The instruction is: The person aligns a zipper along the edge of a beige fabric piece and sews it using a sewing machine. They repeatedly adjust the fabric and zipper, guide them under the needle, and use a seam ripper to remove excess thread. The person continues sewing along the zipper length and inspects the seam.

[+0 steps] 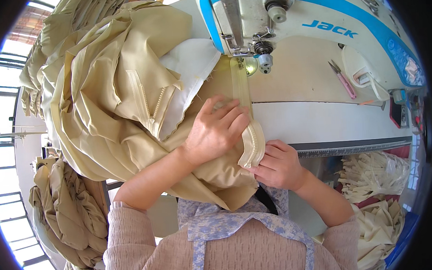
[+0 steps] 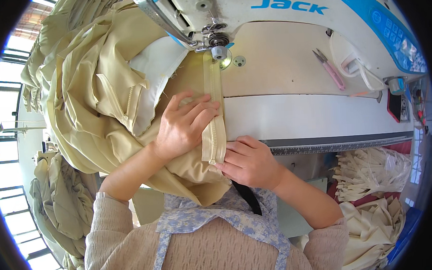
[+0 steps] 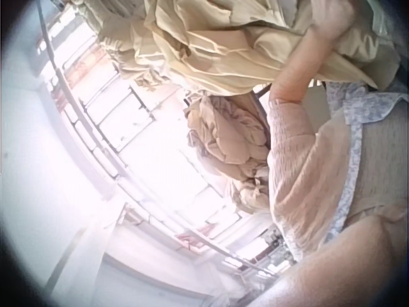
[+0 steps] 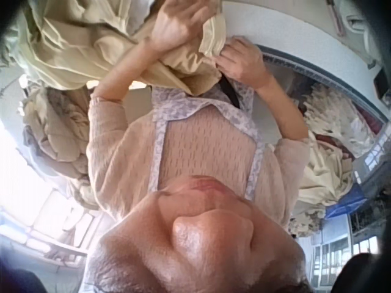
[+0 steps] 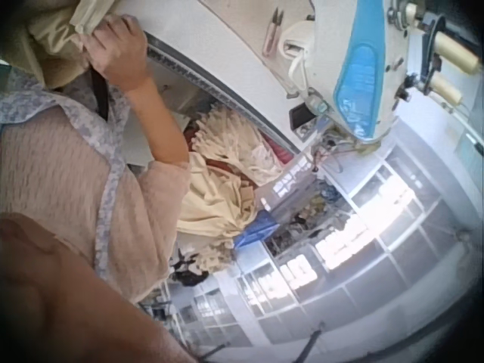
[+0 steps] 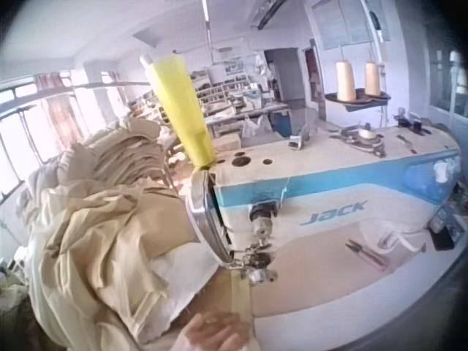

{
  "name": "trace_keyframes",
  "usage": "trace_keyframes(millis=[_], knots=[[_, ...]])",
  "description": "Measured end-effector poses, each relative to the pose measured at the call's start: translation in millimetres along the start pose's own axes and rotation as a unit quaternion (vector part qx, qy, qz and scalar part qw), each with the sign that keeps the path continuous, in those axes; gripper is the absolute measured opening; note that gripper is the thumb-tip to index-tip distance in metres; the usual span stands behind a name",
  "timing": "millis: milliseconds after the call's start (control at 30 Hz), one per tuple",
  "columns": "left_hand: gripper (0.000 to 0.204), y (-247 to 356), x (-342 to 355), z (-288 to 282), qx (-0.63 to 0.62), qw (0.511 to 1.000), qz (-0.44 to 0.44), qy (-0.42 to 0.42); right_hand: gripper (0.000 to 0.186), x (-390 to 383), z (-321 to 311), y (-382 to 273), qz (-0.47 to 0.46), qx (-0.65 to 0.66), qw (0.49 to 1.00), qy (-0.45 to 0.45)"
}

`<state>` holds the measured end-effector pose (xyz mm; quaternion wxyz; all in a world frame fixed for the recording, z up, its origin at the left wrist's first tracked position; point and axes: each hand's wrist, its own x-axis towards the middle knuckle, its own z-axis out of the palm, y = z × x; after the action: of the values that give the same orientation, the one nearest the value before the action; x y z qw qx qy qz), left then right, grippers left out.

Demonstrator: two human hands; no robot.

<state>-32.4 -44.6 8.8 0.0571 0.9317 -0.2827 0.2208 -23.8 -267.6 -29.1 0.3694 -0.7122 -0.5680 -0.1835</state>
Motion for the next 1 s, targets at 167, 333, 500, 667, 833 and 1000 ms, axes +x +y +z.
trace_keyframes(millis=[167, 333, 500, 667, 833, 1000], knots=[[0.016, -10, 2, 3, -0.006, 1.000, 0.015, 0.021, 0.010, 10, -3, 0, 0.010, -0.019, 0.999, -0.025], [0.018, -29, 8, 11, -0.015, 0.999, 0.026, 0.021, 0.013, 26, -5, 8, 0.042, -0.029, 0.998, -0.044], [0.027, -59, 24, 14, -0.016, 0.998, 0.058, 0.013, 0.016, 37, 1, 16, 0.055, -0.038, 0.996, -0.055], [0.033, -50, 20, 10, -0.061, 0.995, 0.083, 0.017, 0.026, 24, -2, 6, -0.019, 0.043, 0.998, -0.040], [0.029, -25, 2, 0, -0.060, 0.996, 0.063, 0.001, 0.030, 7, 2, -4, -0.009, 0.064, 0.997, -0.037], [0.036, -37, 6, -9, -0.203, 0.978, -0.028, 0.022, 0.031, 3, 3, -3, 0.016, 0.109, 0.993, -0.031]])
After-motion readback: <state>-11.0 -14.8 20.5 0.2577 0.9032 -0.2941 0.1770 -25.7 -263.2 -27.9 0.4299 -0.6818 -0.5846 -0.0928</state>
